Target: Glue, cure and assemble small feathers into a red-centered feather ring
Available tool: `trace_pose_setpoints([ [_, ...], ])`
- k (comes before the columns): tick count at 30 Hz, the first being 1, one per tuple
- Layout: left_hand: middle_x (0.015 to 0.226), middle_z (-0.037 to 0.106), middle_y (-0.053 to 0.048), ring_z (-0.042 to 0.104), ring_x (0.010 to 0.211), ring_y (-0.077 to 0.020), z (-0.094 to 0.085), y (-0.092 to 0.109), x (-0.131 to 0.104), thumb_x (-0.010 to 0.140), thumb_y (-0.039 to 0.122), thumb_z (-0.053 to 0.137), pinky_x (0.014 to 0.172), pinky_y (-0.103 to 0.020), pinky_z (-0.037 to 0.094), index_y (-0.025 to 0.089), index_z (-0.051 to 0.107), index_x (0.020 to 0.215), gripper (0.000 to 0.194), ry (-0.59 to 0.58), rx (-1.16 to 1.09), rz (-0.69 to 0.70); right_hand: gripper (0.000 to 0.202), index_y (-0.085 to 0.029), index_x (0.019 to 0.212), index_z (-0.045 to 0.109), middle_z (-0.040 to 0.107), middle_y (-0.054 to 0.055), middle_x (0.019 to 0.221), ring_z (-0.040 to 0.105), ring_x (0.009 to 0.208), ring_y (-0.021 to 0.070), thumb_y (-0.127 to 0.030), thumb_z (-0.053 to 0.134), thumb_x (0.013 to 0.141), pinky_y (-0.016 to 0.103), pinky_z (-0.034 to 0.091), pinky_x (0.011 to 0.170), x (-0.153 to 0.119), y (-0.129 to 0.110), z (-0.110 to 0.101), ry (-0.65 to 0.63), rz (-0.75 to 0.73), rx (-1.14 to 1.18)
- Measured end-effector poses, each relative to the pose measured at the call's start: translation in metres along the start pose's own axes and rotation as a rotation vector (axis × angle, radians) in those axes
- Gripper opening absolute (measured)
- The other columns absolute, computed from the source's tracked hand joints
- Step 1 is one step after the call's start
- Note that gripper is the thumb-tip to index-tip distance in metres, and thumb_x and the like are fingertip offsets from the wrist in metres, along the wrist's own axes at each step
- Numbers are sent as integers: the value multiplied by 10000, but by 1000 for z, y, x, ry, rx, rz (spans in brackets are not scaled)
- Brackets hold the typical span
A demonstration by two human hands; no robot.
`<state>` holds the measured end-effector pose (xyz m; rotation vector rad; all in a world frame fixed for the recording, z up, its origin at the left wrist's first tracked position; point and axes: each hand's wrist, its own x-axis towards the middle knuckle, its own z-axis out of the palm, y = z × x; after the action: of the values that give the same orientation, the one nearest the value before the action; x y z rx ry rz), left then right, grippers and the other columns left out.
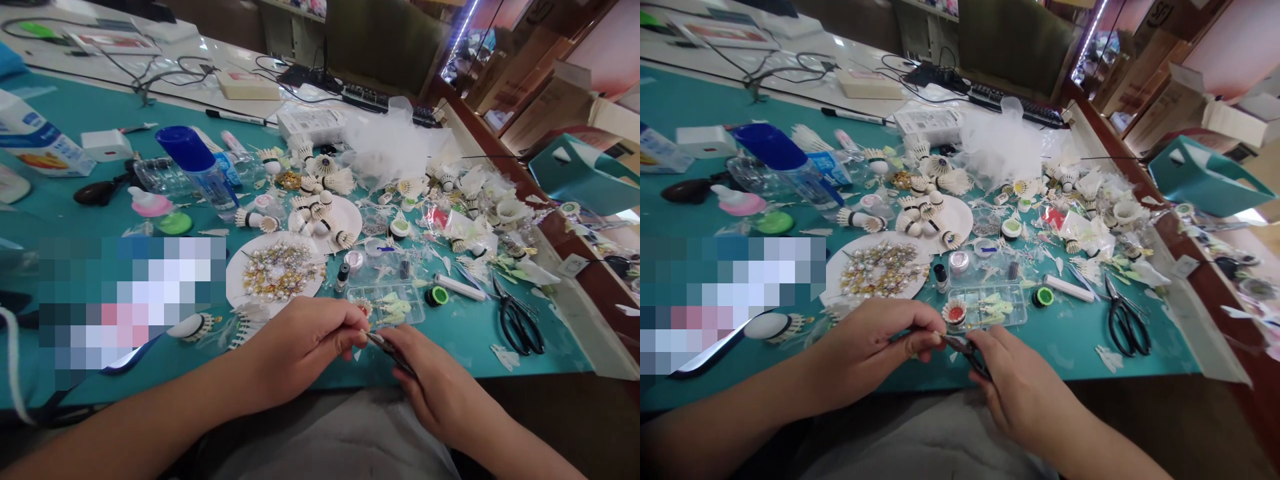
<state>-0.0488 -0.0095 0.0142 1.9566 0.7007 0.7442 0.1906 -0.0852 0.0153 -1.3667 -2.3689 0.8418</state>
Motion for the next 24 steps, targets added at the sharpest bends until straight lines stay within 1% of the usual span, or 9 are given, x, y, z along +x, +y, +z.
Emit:
trace_pose_setpoints([
  [2, 654, 686, 62, 635, 595, -95, 0, 1, 0, 999, 227, 540, 641, -185, 443, 213, 668, 872, 181, 8, 0, -2, 407, -176, 1390, 410, 636, 146, 1132, 655, 940, 248, -157, 410, 983, 397, 600, 799, 0, 0, 3, 34, -26, -87],
  [6, 651, 687, 58, 636, 601, -101, 1, 4, 0, 1002, 256, 541, 640, -192, 442, 212, 675, 852, 206, 8, 2, -75, 506, -131, 1409, 355, 625, 158, 1056, 634, 844, 262, -69, 390, 908, 404, 604, 689, 2, 0, 8, 157, -91, -295],
  [8, 655, 693, 57, 639, 609, -103, 1, 4, 0, 1001, 264, 543, 646, -194, 445, 210, 676, 847, 211, 6, -4, -95, 552, -115, 1425, 342, 623, 162, 1040, 628, 833, 265, -40, 386, 880, 398, 601, 670, 2, 0, 11, 199, -108, -361],
  [10, 656, 692, 60, 637, 612, -100, 1, 5, 1, 998, 257, 547, 648, -190, 445, 210, 673, 843, 206, 10, -18, -91, 562, -111, 1440, 335, 623, 162, 1038, 630, 843, 267, -43, 397, 886, 397, 602, 677, 1, -1, 11, 214, -113, -371],
  [12, 655, 687, 63, 633, 611, -96, 1, 5, 1, 995, 250, 549, 647, -186, 445, 211, 668, 827, 209, 13, -36, -80, 546, -124, 1449, 341, 622, 163, 1080, 638, 895, 267, -67, 420, 912, 401, 606, 733, 1, -2, 9, 193, -94, -311],
  [15, 661, 693, 61, 634, 611, -97, 0, 7, 2, 991, 254, 556, 655, -188, 453, 212, 667, 817, 211, 11, -59, -83, 503, -189, 1436, 392, 615, 142, 1183, 638, 1016, 247, -114, 468, 944, 388, 589, 872, 0, -7, -1, 97, -25, -107],
  [18, 672, 708, 57, 649, 620, -104, -1, 9, 2, 987, 272, 566, 659, -194, 462, 214, 680, 835, 198, 2, -89, -114, 367, -253, 1341, 500, 638, 95, 1187, 641, 1042, 220, -196, 526, 979, 346, 573, 896, -1, -11, -12, 23, 62, 64],
  [21, 680, 731, 50, 671, 632, -118, -1, 12, 2, 982, 302, 577, 642, -203, 467, 216, 688, 864, 184, 23, -131, -181, 277, -273, 1262, 577, 670, 90, 1214, 658, 1060, 230, -291, 580, 986, 332, 576, 870, -4, -11, -16, 42, 78, 116],
  [24, 679, 743, 43, 678, 633, -130, -1, 14, 2, 980, 330, 583, 622, -211, 470, 215, 691, 881, 186, 37, -171, -237, 339, -269, 1294, 586, 703, 94, 1218, 680, 1075, 245, -346, 630, 966, 363, 573, 919, -4, -9, -11, 168, 101, 216],
])
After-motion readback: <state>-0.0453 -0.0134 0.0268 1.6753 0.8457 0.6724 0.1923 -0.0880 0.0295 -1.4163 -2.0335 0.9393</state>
